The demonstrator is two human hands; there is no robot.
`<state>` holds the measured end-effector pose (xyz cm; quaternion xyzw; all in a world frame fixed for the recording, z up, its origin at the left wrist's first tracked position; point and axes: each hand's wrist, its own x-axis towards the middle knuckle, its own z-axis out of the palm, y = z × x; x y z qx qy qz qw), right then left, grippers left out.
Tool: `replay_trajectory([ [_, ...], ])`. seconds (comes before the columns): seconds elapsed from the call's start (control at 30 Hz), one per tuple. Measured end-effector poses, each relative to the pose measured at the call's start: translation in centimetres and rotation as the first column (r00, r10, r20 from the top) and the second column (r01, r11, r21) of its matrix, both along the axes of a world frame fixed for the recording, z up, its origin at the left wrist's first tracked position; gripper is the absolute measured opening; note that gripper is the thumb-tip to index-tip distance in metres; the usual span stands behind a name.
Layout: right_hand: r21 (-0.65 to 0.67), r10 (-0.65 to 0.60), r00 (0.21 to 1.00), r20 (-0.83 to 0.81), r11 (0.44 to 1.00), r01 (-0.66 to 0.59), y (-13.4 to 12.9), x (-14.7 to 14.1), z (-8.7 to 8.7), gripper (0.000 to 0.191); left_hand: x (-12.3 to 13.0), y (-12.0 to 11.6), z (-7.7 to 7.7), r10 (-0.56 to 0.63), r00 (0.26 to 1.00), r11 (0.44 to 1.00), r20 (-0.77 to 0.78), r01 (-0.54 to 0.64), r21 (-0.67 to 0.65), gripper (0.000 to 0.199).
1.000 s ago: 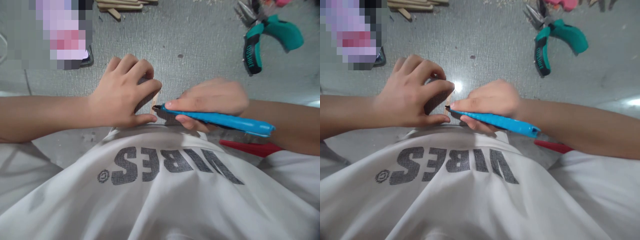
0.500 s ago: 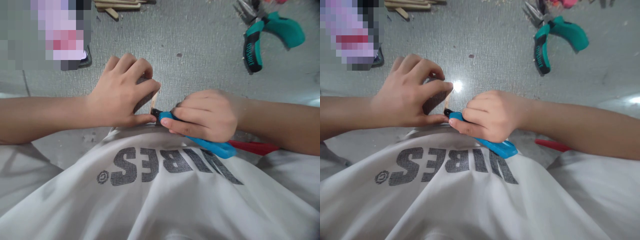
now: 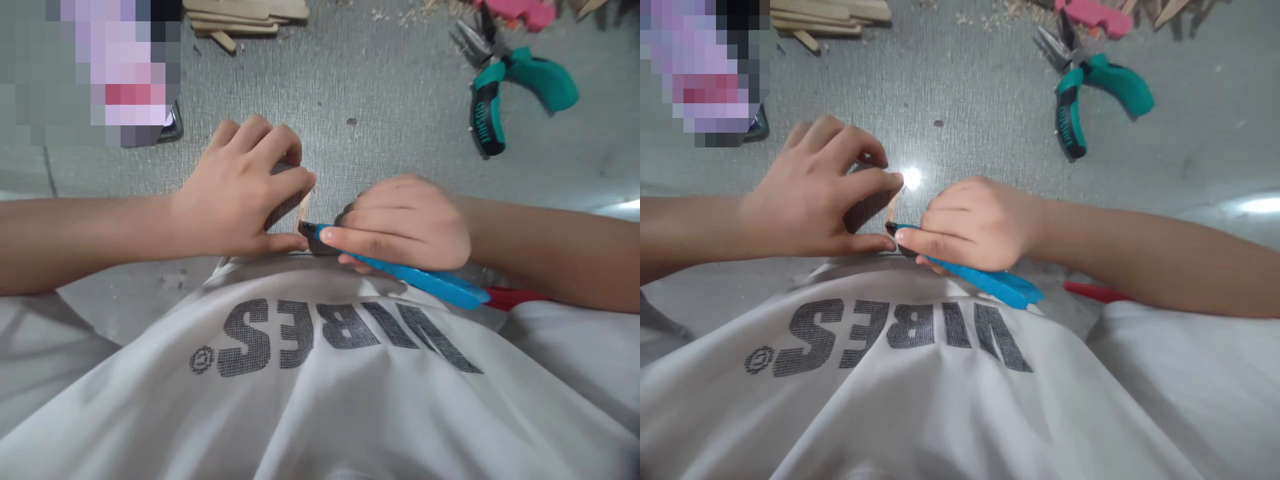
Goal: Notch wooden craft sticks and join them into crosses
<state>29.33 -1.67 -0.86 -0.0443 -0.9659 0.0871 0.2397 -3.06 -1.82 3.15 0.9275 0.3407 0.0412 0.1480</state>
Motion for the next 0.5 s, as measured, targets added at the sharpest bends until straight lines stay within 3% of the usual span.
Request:
replay_trajectory([
  [0.13, -0.185, -0.021, 0.994, 0.106, 0.982, 0.040, 0.1, 0.1, 1.9, 0.030, -0.1, 0.3, -0.3, 0.003, 0.999, 1.000, 0.035, -0.002, -0.024, 0.057],
  [0.23, -0.234, -0.009, 0.995, 0.097, 0.972, 0.032, 0.2, -0.2, 3.2, 0.027, 0.1, 0.4, -0.2, -0.004, 1.000, 1.000, 0.023, 0.004, -0.013, 0.059],
  [0.33, -0.156, 0.013, 0.997, 0.073, 0.988, -0.001, 0.1, -0.7, 3.6, 0.026, 0.2, 0.4, 0.0, -0.008, 1.000, 1.000, 0.004, 0.008, -0.017, 0.057],
  [0.5, 0.091, -0.041, 0.996, 0.074, 0.995, 0.034, -0.3, -1.4, 3.2, 0.033, 0.4, 0.6, 0.1, 0.005, 1.000, 1.000, -0.006, -0.005, -0.010, 0.056],
])
